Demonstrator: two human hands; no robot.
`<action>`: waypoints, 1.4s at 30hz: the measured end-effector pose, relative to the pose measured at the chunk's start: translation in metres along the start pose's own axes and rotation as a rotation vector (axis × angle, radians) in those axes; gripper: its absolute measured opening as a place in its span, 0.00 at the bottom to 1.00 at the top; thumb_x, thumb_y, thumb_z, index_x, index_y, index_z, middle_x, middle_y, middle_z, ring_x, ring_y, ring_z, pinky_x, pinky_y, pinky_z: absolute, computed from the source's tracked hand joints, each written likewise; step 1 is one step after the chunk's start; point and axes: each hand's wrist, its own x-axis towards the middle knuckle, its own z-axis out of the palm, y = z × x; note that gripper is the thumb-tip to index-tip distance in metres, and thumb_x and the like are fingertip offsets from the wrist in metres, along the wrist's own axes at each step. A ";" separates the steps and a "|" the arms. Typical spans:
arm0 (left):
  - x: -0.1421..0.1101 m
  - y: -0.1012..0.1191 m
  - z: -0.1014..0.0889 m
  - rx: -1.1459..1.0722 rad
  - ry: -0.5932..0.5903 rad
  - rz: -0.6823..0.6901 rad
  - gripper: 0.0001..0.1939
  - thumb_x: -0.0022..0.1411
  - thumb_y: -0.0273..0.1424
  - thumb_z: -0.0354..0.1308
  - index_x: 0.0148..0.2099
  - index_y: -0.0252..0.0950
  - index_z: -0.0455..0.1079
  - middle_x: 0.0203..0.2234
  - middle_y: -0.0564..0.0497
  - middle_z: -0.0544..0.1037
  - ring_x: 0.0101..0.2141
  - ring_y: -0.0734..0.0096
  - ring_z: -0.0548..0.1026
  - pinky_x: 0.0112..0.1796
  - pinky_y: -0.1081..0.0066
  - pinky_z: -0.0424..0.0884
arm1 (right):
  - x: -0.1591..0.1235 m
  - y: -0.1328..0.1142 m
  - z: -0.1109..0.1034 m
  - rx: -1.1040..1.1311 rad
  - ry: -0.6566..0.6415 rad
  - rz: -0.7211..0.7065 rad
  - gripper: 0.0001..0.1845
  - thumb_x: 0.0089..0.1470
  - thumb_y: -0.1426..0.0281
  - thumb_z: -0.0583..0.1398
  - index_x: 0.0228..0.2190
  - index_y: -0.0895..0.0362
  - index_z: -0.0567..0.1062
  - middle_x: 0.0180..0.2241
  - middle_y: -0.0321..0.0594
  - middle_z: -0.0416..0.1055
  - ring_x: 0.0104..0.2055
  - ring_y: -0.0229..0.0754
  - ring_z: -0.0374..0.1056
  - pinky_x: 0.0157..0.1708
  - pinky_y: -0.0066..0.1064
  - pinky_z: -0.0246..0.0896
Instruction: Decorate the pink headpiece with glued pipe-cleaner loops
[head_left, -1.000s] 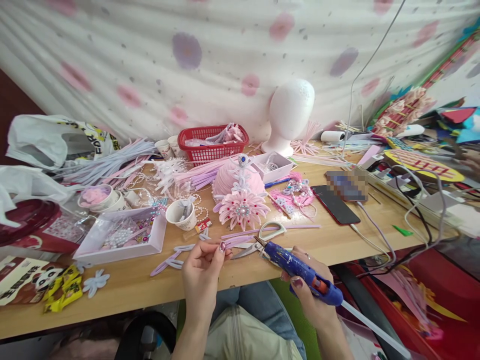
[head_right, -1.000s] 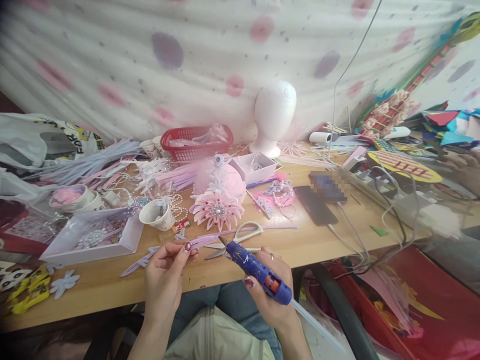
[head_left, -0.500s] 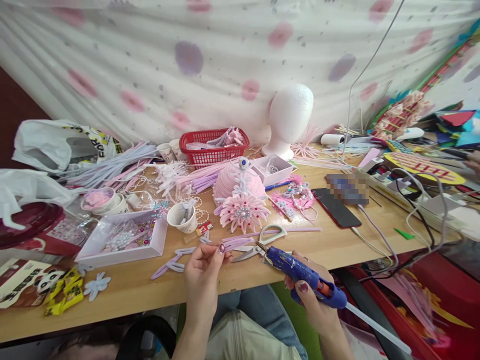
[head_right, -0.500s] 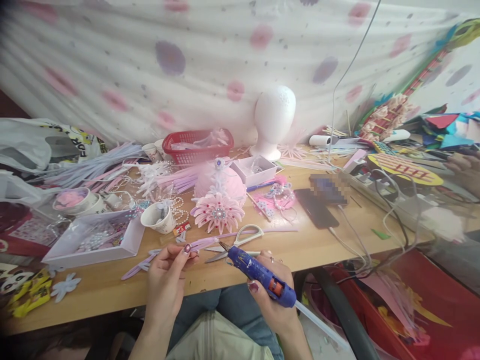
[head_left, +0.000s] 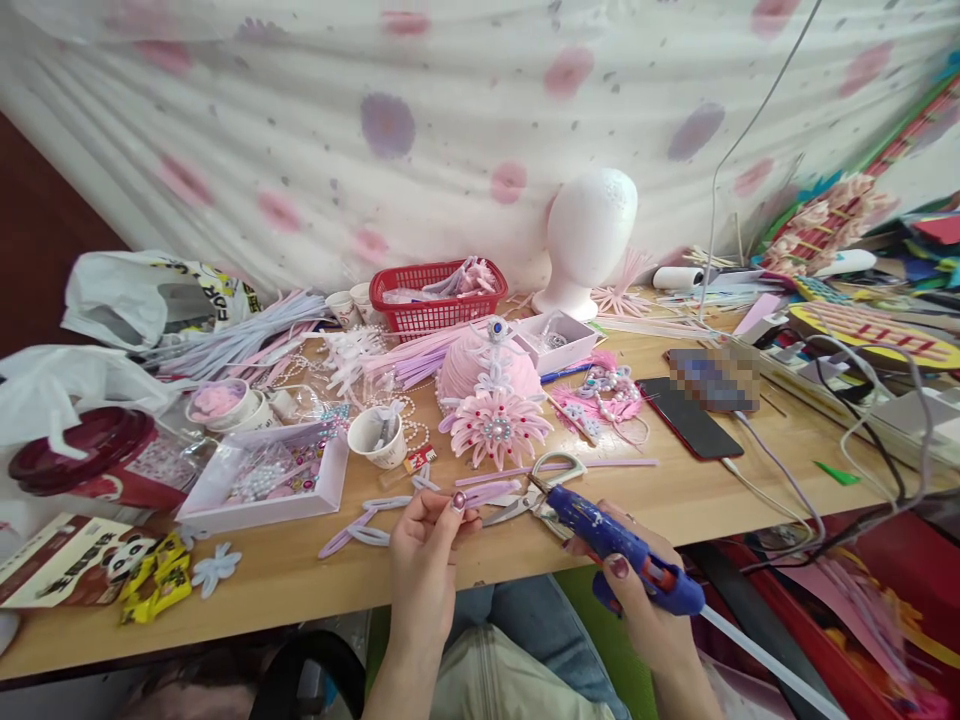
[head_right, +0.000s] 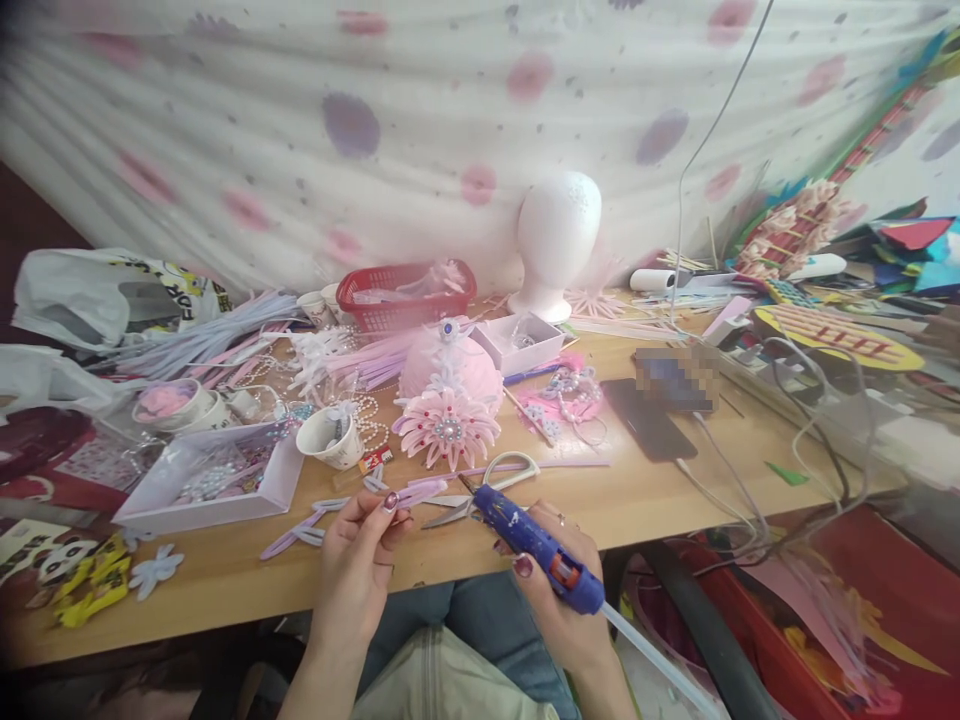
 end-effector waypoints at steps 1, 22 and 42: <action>0.001 -0.001 -0.001 -0.004 -0.001 -0.002 0.21 0.35 0.38 0.80 0.25 0.33 0.73 0.20 0.54 0.79 0.23 0.77 0.79 0.28 0.80 0.78 | 0.000 0.000 -0.001 0.009 0.007 -0.010 0.24 0.65 0.51 0.54 0.27 0.52 0.79 0.25 0.41 0.74 0.28 0.47 0.72 0.28 0.37 0.63; 0.016 -0.009 -0.015 -0.001 0.086 0.030 0.19 0.32 0.34 0.80 0.26 0.36 0.75 0.21 0.55 0.80 0.24 0.73 0.80 0.27 0.79 0.80 | 0.030 0.060 -0.099 -0.667 0.350 0.572 0.26 0.53 0.48 0.59 0.35 0.57 0.83 0.32 0.47 0.82 0.42 0.62 0.77 0.41 0.44 0.71; 0.024 0.063 0.011 0.294 0.285 0.308 0.20 0.35 0.41 0.78 0.28 0.36 0.76 0.20 0.52 0.81 0.22 0.71 0.80 0.26 0.80 0.77 | 0.000 0.033 -0.056 -0.497 1.091 0.191 0.19 0.47 0.55 0.67 0.34 0.56 0.71 0.32 0.41 0.63 0.30 0.47 0.60 0.33 0.42 0.57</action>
